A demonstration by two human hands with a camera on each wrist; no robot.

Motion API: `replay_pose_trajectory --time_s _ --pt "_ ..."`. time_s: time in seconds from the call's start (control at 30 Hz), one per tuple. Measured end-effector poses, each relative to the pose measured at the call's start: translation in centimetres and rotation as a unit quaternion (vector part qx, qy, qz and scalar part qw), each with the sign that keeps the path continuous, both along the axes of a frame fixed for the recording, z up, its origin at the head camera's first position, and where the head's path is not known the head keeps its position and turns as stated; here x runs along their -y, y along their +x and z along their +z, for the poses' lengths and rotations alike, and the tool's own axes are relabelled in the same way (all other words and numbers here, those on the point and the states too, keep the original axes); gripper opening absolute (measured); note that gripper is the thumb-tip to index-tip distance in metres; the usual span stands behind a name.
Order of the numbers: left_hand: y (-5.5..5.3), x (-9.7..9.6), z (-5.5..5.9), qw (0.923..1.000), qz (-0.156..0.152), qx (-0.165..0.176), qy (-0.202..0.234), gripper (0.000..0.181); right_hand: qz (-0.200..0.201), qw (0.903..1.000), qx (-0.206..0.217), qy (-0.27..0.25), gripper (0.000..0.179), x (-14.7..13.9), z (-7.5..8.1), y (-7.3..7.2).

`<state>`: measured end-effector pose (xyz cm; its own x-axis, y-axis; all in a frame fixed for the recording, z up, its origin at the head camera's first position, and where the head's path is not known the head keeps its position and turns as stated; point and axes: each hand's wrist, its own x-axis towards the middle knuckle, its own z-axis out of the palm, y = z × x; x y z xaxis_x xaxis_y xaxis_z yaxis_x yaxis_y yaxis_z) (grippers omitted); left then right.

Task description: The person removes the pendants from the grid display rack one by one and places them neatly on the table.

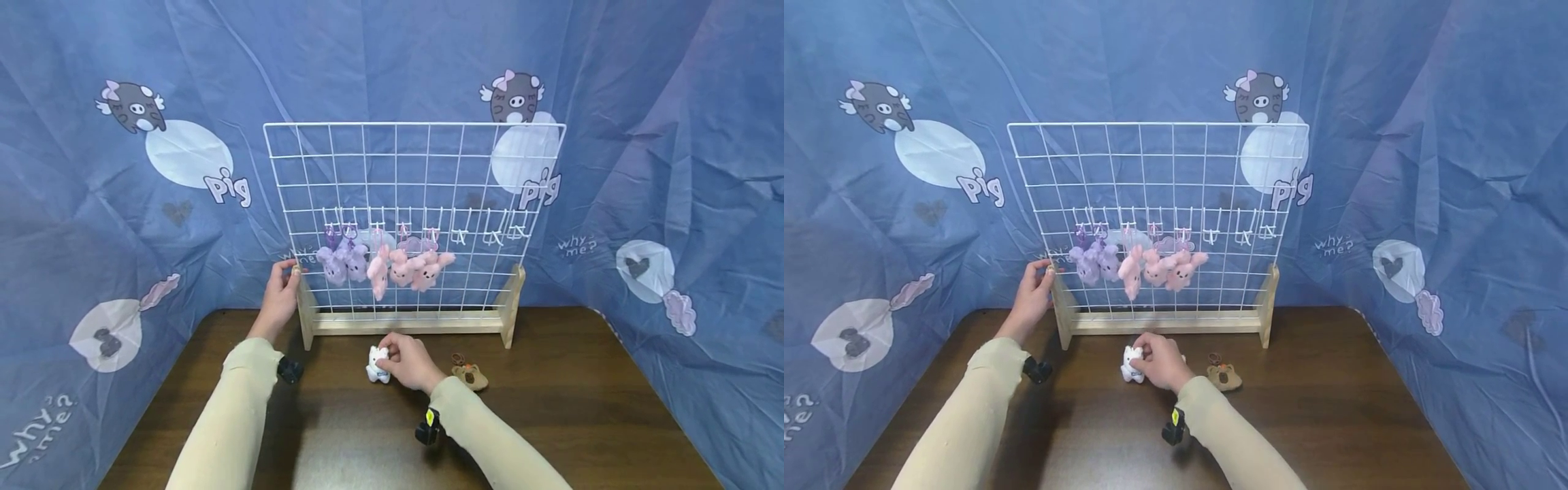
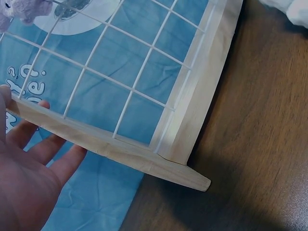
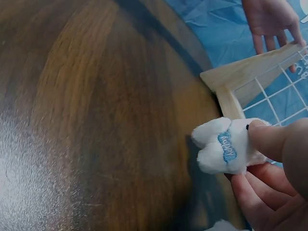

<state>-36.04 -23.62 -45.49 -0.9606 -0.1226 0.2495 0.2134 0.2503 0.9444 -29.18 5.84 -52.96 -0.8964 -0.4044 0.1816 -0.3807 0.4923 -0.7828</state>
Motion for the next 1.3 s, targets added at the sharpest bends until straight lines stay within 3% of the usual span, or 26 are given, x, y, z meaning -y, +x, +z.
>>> replay_pose_trajectory --time_s 0.2,0.5,0.83,1.1,1.3 --pt "-0.2 0.1 -0.2 1.0 0.002 -0.005 -0.001 0.037 -0.015 0.9984 -0.018 0.051 0.018 0.3 -0.3 0.1" --pt "-0.1 0.1 -0.3 1.0 -0.003 -0.001 0.003 0.039 -0.019 0.9887 -0.081 0.124 0.017 0.6 -0.6 0.2" --pt "1.8 -0.7 2.3 0.9997 -0.014 0.017 0.005 0.038 -0.001 0.9859 -0.089 0.142 0.023 1.0 -0.5 0.6" --pt "0.2 -0.1 0.1 0.9999 -0.007 0.009 0.006 0.039 -0.003 0.9905 -0.063 0.122 0.031 0.4 0.2 0.3" --pt "-0.4 0.2 -0.4 1.0 -0.005 -0.003 0.003 0.038 -0.026 0.9953 -0.046 0.081 0.037 -0.9 1.8 -0.1"
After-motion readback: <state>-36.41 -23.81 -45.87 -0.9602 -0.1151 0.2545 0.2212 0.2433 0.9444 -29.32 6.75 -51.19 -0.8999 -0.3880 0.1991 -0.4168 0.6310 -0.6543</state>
